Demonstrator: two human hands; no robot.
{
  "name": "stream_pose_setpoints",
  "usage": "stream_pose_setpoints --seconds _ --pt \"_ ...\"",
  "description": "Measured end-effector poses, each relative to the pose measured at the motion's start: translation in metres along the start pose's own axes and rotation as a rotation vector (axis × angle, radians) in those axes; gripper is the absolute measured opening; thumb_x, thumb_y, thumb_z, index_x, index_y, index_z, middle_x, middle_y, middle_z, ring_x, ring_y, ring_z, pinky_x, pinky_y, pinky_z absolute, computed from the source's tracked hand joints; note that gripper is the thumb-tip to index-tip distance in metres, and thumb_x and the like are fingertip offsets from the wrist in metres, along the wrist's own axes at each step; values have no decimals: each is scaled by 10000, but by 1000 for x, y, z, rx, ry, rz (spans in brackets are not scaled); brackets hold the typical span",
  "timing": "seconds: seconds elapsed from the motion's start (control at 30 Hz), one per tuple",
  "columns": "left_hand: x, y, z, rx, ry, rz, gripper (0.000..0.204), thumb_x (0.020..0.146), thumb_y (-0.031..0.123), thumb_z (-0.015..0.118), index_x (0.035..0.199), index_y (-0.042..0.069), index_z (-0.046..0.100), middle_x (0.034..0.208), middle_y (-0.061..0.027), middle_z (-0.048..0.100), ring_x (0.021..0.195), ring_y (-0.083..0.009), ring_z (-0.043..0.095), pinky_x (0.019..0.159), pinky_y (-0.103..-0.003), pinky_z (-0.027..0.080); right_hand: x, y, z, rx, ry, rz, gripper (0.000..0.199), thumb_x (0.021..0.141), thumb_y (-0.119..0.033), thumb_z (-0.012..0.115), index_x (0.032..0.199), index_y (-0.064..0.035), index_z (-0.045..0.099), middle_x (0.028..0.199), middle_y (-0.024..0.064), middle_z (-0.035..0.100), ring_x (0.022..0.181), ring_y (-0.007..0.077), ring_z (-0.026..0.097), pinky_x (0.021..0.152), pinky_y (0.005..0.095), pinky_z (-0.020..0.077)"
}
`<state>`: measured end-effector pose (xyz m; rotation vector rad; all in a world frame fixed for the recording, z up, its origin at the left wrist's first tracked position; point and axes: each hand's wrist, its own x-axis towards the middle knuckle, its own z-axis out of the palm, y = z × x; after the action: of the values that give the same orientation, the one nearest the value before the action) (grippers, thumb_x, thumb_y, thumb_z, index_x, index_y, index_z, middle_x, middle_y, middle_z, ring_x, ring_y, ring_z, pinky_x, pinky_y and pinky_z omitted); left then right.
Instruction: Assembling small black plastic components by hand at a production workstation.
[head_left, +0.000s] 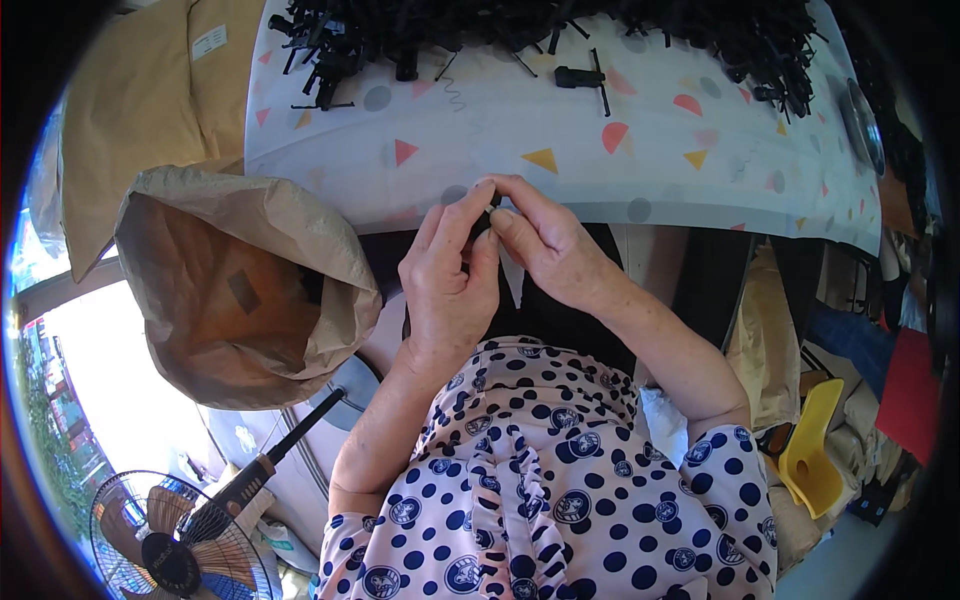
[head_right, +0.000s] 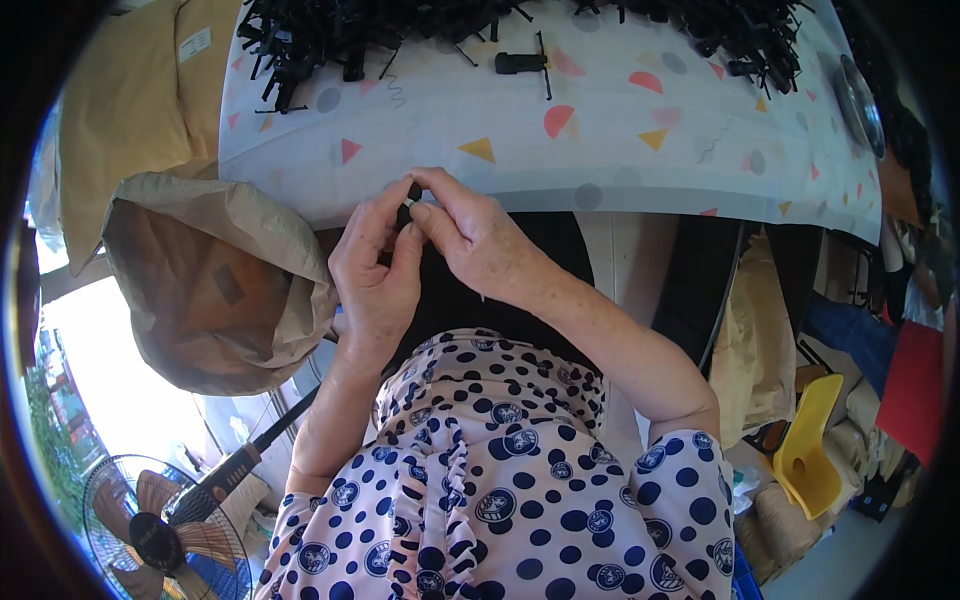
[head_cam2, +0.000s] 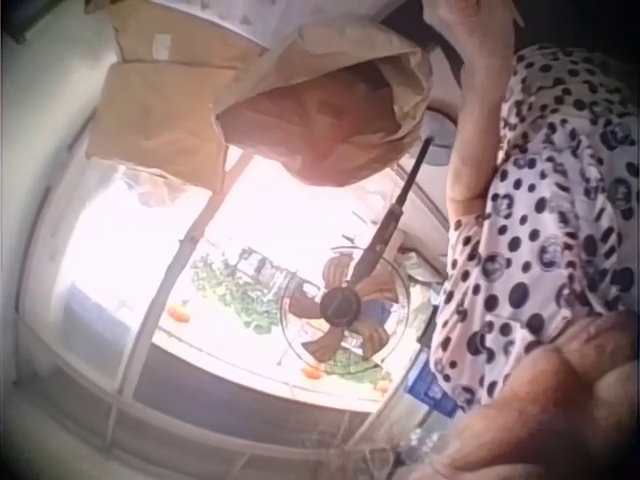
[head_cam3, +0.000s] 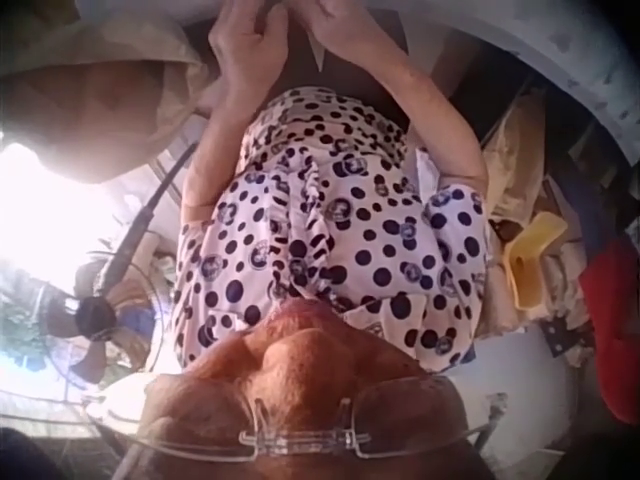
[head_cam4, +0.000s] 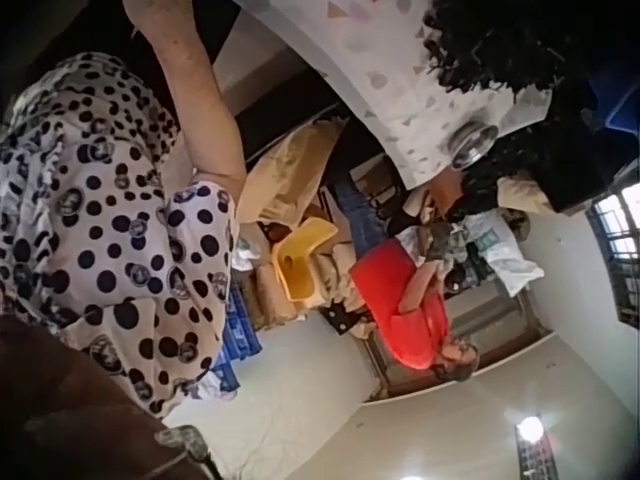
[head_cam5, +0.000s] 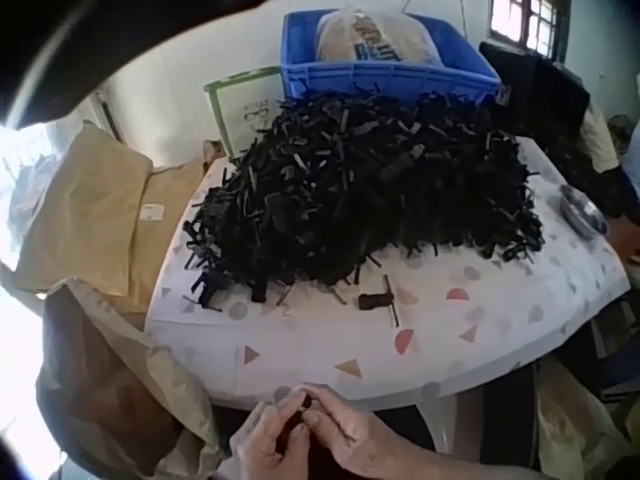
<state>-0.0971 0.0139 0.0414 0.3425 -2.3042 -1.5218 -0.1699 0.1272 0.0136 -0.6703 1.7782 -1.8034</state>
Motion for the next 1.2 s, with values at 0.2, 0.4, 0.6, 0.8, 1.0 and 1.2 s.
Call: stream_pose_setpoints --seconds 0.2,0.4,0.6,0.8,1.0,1.2 --pt "4 -8 1 -152 -33 -107 349 852 -59 588 1188 35 595 902 -57 628 731 -84 562 646 -216 480 1 -26 -7 202 -79 211 352 1011 -228 431 1306 -38 451 654 -62 424 522 15 356 456 175 288" --pt "3 -2 -2 -358 -47 -185 347 871 -49 584 1209 27 583 973 -47 633 819 -61 556 714 -207 478 -5 -28 -5 259 -61 185 388 1006 -202 430 1341 -7 420 713 -46 458 593 27 402 522 180 337" --pt "1 -3 1 -304 -29 -160 351 867 -51 584 1210 24 580 1005 -58 636 854 -75 575 734 -210 483 -7 -24 -2 209 -30 165 431 1013 -249 428 1375 -18 395 655 -69 407 522 18 344 458 175 274" --pt "4 0 -2 -73 -8 -11 362 836 -64 592 1181 44 595 944 -95 633 763 -140 604 664 -235 491 -6 -23 -1 106 -17 159 401 1010 -233 435 1355 -29 417 662 -63 427 538 16 368 477 171 297" --pt "9 -3 -2 204 0 148 384 795 -67 589 1160 54 600 890 -141 620 666 -255 609 598 -298 495 1 -14 -5 -86 -13 86 353 998 -185 443 1322 -47 454 663 -52 430 563 30 387 500 186 331" --pt "12 -8 -9 92 -62 43 335 863 -6 561 1190 66 554 919 -128 645 715 -208 652 598 -310 504 -3 -16 -16 -78 -59 126 362 986 -209 490 1307 -43 463 698 -36 426 575 45 383 521 196 344"
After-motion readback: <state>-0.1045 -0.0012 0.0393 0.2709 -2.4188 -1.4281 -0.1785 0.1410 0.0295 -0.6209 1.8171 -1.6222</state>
